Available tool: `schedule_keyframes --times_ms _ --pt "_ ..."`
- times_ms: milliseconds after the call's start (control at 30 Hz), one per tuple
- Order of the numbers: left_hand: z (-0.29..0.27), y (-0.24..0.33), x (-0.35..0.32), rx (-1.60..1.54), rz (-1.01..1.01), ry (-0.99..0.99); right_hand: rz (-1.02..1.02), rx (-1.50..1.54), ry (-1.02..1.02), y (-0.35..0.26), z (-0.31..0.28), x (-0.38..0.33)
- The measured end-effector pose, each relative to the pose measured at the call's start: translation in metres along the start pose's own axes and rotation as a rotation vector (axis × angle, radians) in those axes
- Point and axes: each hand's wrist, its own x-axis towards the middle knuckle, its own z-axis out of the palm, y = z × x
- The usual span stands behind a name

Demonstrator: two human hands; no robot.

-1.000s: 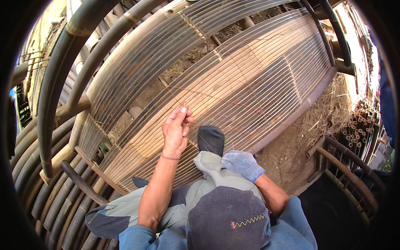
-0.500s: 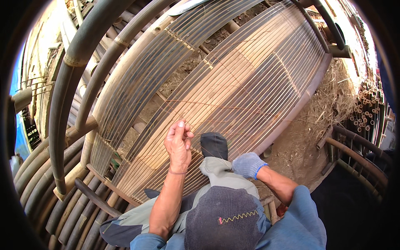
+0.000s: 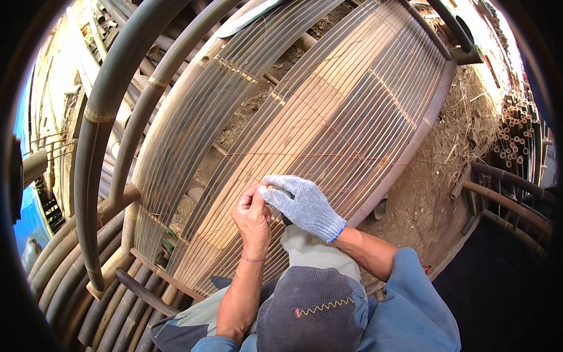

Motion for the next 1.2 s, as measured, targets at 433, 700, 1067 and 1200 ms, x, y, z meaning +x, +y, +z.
schedule_keyframes --times_ms 433,700,1067,1200 --pt "0.0 -0.009 -0.006 0.176 0.124 -0.011 -0.4 -0.241 0.107 0.024 0.005 0.013" --pt "0.0 0.005 -0.012 0.186 -0.027 -0.011 -0.188 -0.075 0.039 0.015 0.0 0.006" --pt "-0.001 0.003 -0.005 0.116 0.11 -0.161 -0.487 -0.26 0.167 0.022 -0.003 0.01" --pt "0.004 0.022 0.007 0.124 0.224 -0.169 -0.35 -0.049 0.046 0.017 -0.002 0.011"
